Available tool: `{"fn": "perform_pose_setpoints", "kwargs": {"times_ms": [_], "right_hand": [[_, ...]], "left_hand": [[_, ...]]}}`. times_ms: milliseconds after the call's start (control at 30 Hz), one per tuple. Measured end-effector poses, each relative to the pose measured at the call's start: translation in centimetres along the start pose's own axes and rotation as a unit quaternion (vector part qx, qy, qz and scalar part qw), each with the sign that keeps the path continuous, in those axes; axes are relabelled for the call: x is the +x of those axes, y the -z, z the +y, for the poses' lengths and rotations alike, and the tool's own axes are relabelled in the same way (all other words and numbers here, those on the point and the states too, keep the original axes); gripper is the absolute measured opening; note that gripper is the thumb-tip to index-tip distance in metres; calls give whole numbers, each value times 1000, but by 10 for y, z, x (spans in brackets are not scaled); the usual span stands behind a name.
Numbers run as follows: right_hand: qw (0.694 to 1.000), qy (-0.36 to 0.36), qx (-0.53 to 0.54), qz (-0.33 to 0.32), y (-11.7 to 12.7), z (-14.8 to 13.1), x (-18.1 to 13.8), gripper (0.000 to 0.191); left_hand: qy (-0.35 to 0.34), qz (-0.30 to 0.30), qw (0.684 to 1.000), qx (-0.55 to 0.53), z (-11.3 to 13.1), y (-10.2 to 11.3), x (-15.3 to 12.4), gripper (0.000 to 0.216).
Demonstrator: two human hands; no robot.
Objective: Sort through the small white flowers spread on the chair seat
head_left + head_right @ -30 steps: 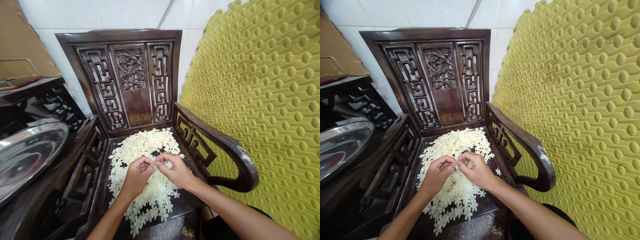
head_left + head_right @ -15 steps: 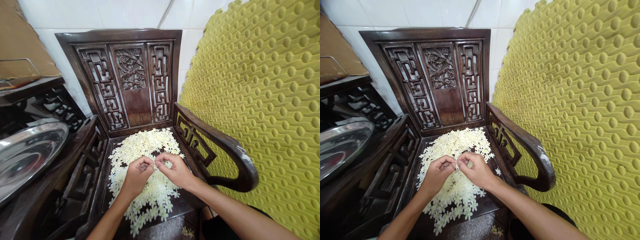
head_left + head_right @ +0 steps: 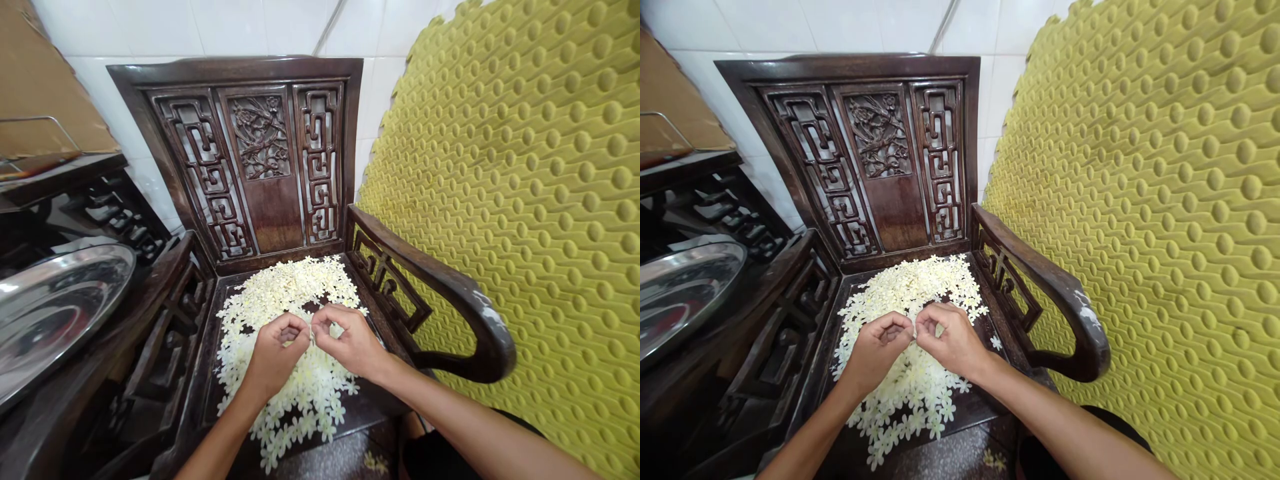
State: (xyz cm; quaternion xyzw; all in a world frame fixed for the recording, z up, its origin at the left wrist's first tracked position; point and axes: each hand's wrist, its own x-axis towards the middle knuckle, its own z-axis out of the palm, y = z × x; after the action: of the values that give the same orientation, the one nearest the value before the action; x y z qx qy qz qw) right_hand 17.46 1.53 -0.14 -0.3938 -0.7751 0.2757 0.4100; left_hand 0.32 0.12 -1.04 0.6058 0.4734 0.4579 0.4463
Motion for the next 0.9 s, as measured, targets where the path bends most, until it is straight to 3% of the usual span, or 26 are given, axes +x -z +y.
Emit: {"fn": "perform_pose_setpoints", "kwargs": {"times_ms": [267, 500, 767, 900], "right_hand": [[999, 25, -24, 0, 0, 2, -1, 8], [998, 40, -41, -2, -1, 3, -2, 10], [999, -16, -31, 33, 2, 3, 3, 12], [998, -38, -32, 49, 10, 5, 7, 12]], "left_hand": [[38, 3, 999, -24, 6, -1, 1, 11], [26, 23, 999, -11, 4, -1, 1, 8], [39, 81, 995, 29, -6, 5, 4, 5], [14, 100, 986, 134, -12, 15, 8, 7]]}}
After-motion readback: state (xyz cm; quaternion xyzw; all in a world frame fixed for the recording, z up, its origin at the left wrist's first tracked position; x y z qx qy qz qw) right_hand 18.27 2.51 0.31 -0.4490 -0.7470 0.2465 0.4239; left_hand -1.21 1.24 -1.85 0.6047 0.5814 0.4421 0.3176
